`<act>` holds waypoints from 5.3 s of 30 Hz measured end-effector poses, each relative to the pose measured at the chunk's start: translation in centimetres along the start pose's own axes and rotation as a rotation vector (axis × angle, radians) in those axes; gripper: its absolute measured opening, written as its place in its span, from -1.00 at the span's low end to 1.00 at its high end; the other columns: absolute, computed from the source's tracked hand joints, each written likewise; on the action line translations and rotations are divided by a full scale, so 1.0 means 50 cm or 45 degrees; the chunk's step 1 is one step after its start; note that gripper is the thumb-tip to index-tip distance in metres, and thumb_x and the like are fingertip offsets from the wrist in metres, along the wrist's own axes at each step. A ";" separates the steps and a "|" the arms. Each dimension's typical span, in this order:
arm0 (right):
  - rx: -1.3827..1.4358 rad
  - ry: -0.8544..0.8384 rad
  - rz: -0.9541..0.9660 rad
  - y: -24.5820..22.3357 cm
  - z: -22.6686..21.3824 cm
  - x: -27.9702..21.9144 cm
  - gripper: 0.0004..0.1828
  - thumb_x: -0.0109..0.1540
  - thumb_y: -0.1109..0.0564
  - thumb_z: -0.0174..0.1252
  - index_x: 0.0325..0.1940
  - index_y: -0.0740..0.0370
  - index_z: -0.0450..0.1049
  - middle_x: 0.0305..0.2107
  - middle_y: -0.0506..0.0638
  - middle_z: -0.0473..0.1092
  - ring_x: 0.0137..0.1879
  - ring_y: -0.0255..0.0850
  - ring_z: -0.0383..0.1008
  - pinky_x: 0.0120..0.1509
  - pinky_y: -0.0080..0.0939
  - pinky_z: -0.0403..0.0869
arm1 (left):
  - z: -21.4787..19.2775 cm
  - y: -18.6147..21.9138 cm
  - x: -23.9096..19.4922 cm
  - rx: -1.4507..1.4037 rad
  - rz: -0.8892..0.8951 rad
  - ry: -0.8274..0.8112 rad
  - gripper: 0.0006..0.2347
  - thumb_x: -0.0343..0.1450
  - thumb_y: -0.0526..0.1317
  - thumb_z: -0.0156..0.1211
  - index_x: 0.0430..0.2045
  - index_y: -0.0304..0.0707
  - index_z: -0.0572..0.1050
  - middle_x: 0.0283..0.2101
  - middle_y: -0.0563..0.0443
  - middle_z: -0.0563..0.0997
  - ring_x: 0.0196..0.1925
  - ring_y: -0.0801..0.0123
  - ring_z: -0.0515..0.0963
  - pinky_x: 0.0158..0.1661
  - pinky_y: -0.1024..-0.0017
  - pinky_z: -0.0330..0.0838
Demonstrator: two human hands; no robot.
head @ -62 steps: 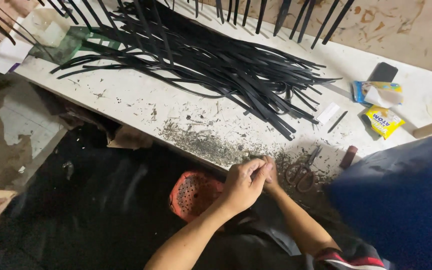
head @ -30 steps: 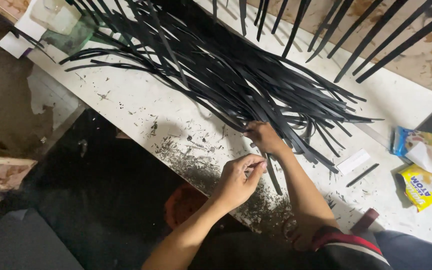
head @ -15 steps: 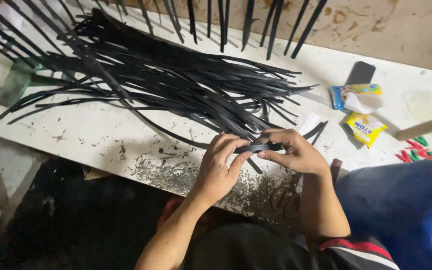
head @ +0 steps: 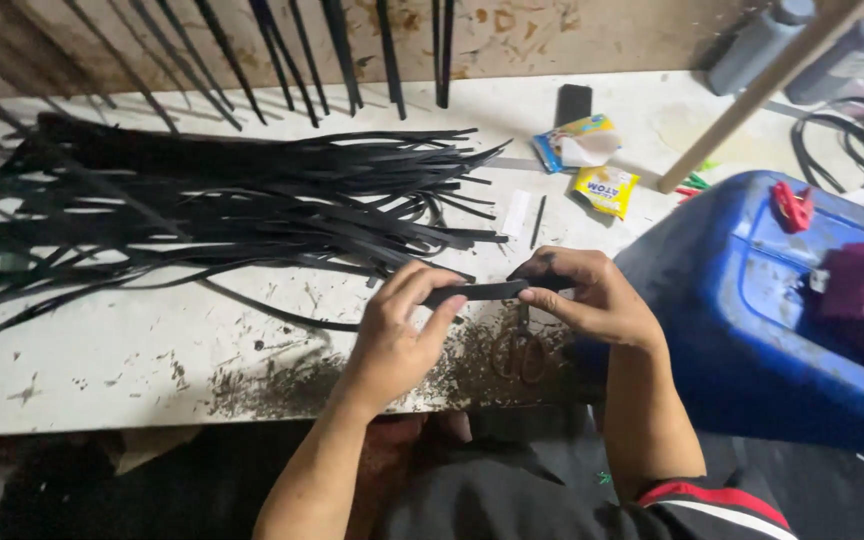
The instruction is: Applying finish or adhesive to leather strips using a motorized applicator and hanging them on a rack to dry.
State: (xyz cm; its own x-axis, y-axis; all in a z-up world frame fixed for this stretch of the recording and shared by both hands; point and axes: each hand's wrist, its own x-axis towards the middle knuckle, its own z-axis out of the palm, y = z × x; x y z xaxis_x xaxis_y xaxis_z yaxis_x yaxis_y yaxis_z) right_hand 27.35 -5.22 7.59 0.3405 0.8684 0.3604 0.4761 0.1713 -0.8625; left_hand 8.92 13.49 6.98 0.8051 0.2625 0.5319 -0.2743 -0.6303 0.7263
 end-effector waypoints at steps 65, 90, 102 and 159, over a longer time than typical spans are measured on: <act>-0.104 0.653 -0.038 -0.165 -0.169 -0.272 -0.78 0.37 0.21 0.04 -0.32 0.35 0.49 -0.48 0.05 0.53 -0.37 -0.23 0.57 -0.21 -0.31 0.53 | 0.298 0.326 0.255 -0.551 0.266 -0.361 -0.90 0.38 -0.38 0.39 -0.34 -0.31 0.56 -0.38 0.02 0.65 -0.37 0.48 0.61 -0.24 0.55 0.54; -0.249 0.530 0.162 -0.205 -0.118 -0.268 -0.85 0.26 0.16 0.21 -0.27 0.34 0.54 -0.56 -0.07 0.48 -0.56 -0.39 0.42 -0.47 -0.40 0.35 | 0.212 0.081 0.056 -0.255 0.115 0.291 -0.51 0.26 -0.20 0.54 -0.16 -0.14 0.22 -0.30 0.10 0.38 -0.45 0.53 0.32 -0.45 0.65 0.35; -0.233 0.567 0.256 -0.212 -0.101 -0.273 -0.84 0.28 0.13 0.22 -0.28 0.30 0.55 -0.57 -0.12 0.46 -0.49 -0.43 0.38 -0.41 -0.39 0.37 | 0.232 0.188 0.070 -1.056 -0.431 -0.150 -0.86 0.33 -0.38 0.37 -0.32 -0.54 0.65 -0.19 -0.31 0.76 -0.24 0.16 0.81 -0.09 0.35 0.76; -1.006 0.278 0.301 -0.205 -0.458 -0.372 -0.88 0.31 0.12 0.21 -0.26 0.21 0.51 -0.47 0.02 0.44 -0.40 -0.05 0.42 -0.29 -0.10 0.33 | 0.493 0.348 0.416 0.526 1.165 -0.837 -0.95 0.29 -0.31 0.15 -0.53 -0.08 0.55 -0.50 -0.01 0.52 -0.36 0.01 0.53 -0.44 0.05 0.45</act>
State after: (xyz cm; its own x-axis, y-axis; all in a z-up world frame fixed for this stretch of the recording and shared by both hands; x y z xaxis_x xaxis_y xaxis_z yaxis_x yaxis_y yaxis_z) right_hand 34.69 -33.77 17.86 0.6126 0.7171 0.3324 0.7708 -0.4490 -0.4520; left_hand 33.86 -10.02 19.94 0.5472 -0.7525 0.3664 -0.7922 -0.6070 -0.0636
